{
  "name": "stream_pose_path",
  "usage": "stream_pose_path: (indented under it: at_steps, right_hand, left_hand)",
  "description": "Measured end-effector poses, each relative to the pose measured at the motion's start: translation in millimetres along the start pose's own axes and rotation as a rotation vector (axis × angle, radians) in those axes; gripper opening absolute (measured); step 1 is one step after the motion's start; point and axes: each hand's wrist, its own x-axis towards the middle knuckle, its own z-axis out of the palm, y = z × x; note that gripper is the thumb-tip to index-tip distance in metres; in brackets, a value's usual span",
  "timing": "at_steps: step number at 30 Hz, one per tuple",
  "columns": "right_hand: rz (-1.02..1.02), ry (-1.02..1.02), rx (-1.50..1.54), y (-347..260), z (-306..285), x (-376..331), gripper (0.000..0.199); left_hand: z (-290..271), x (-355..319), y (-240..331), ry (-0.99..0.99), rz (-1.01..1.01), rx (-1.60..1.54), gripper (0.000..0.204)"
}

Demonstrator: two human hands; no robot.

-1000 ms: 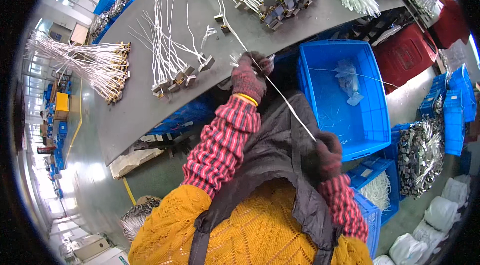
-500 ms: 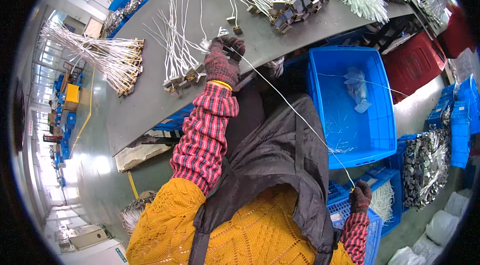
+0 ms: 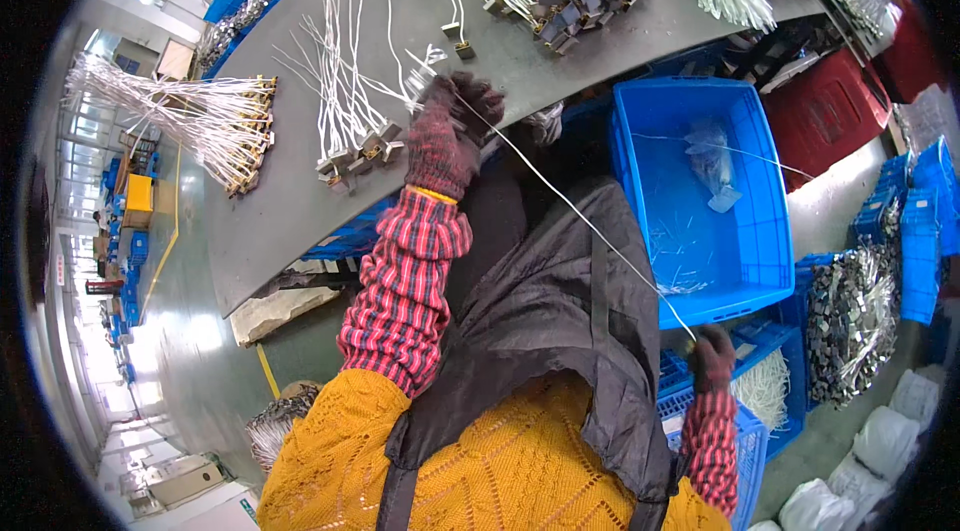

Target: The worker is bundling, sorting, and organizing multiple wiring harnesses with yellow connectors at a manual assembly station.

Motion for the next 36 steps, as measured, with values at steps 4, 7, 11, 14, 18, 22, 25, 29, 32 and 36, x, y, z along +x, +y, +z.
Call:
stream_pose_path:
  at_steps: [4, 7, 11, 14, 18, 22, 25, 29, 32, 36]
  right_hand:
    - [-0.127, -0.185, -0.036, -105.2, 151.8, 20.6, 0.031]
    - [-0.323, -0.466, 0.188, -206.0, 274.1, -4.4, 0.041]
    - [-0.364, -0.647, 0.281, -235.3, 358.2, -15.9, 0.052]
    - [-0.491, -0.707, 0.233, -222.6, 382.8, -16.4, 0.059]
    - [-0.370, -0.724, 0.231, -235.5, 418.0, -28.5, 0.060]
    - [-0.712, -0.738, 0.077, -291.3, 460.9, -47.2, 0.055]
    - [-0.580, -0.867, 0.076, -299.2, 502.7, -26.9, 0.053]
    - [-1.147, -0.429, -0.428, -335.5, 546.7, 41.9, 0.051]
    - [-0.862, -0.403, -0.655, -362.9, 574.3, 112.6, 0.043]
    - [-0.937, -0.611, -0.476, -345.4, 552.9, 155.8, 0.035]
  left_hand:
    - [26.6, -36.2, -11.6, -0.060, 0.056, 0.148, 0.028]
    - [25.0, -50.2, -25.5, -0.010, 0.100, 0.420, 0.029]
    - [-14.6, -32.3, 5.4, 0.087, 0.131, 0.396, 0.030]
    - [-40.6, -10.7, 37.3, 0.152, 0.248, 0.208, 0.037]
    - [-56.1, -9.7, 36.6, 0.122, 0.240, 0.295, 0.033]
    - [-111.9, 2.8, 19.7, 0.339, 0.491, 0.956, 0.028]
    - [-56.5, 7.1, 87.3, 0.356, 0.274, 0.988, 0.024]
    - [-100.6, 21.4, 154.5, 0.516, 0.300, 1.755, 0.021]
    - [-62.4, 14.3, 166.6, 0.640, 0.078, 1.092, 0.024]
    - [-72.2, 3.7, 160.6, 0.341, 0.117, 0.714, 0.032]
